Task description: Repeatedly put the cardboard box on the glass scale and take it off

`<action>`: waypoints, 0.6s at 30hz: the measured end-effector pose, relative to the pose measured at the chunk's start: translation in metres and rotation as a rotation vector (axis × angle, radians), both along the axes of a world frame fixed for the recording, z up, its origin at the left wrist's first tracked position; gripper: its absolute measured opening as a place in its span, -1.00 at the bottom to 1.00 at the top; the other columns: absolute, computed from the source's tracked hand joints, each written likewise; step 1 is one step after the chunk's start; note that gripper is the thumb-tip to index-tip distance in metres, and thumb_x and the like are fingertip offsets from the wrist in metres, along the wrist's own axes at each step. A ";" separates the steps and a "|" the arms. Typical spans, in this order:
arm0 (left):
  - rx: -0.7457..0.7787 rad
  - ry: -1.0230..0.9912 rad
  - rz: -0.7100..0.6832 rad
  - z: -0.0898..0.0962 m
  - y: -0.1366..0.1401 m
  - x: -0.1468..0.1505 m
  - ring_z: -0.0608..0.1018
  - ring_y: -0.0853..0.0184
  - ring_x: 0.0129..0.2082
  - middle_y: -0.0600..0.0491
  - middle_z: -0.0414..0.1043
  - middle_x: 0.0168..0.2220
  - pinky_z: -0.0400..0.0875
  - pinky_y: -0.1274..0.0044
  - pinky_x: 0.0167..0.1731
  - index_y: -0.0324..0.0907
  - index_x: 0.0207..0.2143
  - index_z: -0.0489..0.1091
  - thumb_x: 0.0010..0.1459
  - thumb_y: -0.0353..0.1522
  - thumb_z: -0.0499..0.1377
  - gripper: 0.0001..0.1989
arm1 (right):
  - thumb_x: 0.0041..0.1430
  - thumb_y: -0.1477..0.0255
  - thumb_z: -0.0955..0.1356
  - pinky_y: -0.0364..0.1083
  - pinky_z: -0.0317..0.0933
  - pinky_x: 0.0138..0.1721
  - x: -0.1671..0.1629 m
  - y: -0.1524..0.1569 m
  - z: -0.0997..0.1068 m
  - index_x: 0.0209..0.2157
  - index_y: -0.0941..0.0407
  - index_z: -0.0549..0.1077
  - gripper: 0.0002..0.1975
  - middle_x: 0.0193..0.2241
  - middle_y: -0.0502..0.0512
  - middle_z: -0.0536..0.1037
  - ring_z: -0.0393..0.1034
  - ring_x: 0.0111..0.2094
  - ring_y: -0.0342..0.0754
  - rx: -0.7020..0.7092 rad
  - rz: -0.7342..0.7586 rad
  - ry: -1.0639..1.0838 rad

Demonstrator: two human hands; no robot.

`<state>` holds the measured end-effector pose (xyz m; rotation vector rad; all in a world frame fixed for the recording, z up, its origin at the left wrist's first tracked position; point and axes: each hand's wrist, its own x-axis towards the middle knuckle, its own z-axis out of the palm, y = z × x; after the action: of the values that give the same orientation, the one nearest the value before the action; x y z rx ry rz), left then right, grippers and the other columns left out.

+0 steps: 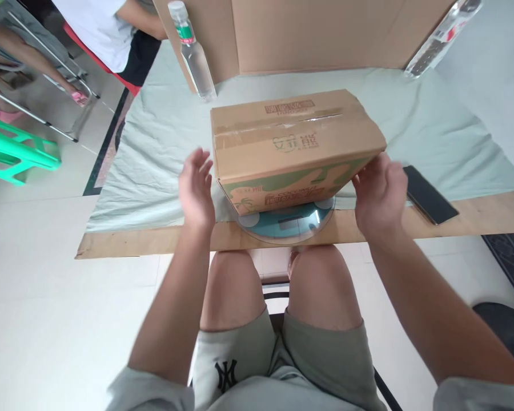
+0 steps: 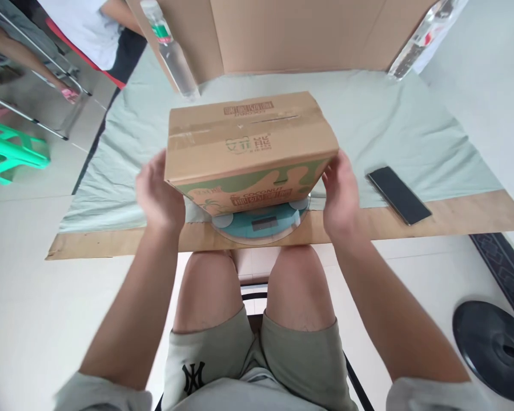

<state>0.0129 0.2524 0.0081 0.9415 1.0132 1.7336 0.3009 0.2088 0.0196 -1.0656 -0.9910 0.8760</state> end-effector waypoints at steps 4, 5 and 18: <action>-0.003 0.006 0.160 -0.031 -0.117 -0.018 0.23 0.41 -0.58 0.13 0.01 -0.59 0.17 0.52 -0.54 -0.17 -0.59 0.13 0.15 -0.27 0.13 -0.68 | 0.28 0.16 0.27 0.00 0.28 -0.15 0.005 -0.119 -0.041 -0.26 0.04 0.46 -0.73 -0.30 0.07 0.49 0.43 -0.21 -0.01 -0.051 -0.281 -0.097; 0.020 0.127 0.107 -0.038 -0.147 -0.018 0.14 0.42 -0.62 0.14 -0.12 -0.63 0.08 0.51 -0.58 -0.17 -0.62 -0.01 0.23 -0.35 0.04 -0.62 | 0.30 0.25 0.26 -0.05 0.23 -0.29 0.003 -0.150 -0.053 -0.36 0.07 0.42 -0.76 -0.43 0.03 0.41 0.36 -0.35 -0.05 -0.017 -0.284 -0.173; 0.178 0.931 -0.088 -0.059 -0.184 0.005 0.08 0.49 -0.68 0.17 -0.07 -0.68 -0.13 0.47 -0.63 -0.19 -0.59 -0.10 0.10 -0.62 0.05 -0.62 | 0.26 0.61 0.30 -0.06 -0.02 -0.42 -0.041 -0.198 -0.071 -0.45 0.11 0.32 -0.80 -0.63 -0.10 0.39 0.20 -0.60 -0.17 0.139 0.031 -1.149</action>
<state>0.0182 0.0684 -0.0509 1.9658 1.3546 1.3007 0.2604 0.0113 -0.0511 -1.4431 -1.9720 0.1279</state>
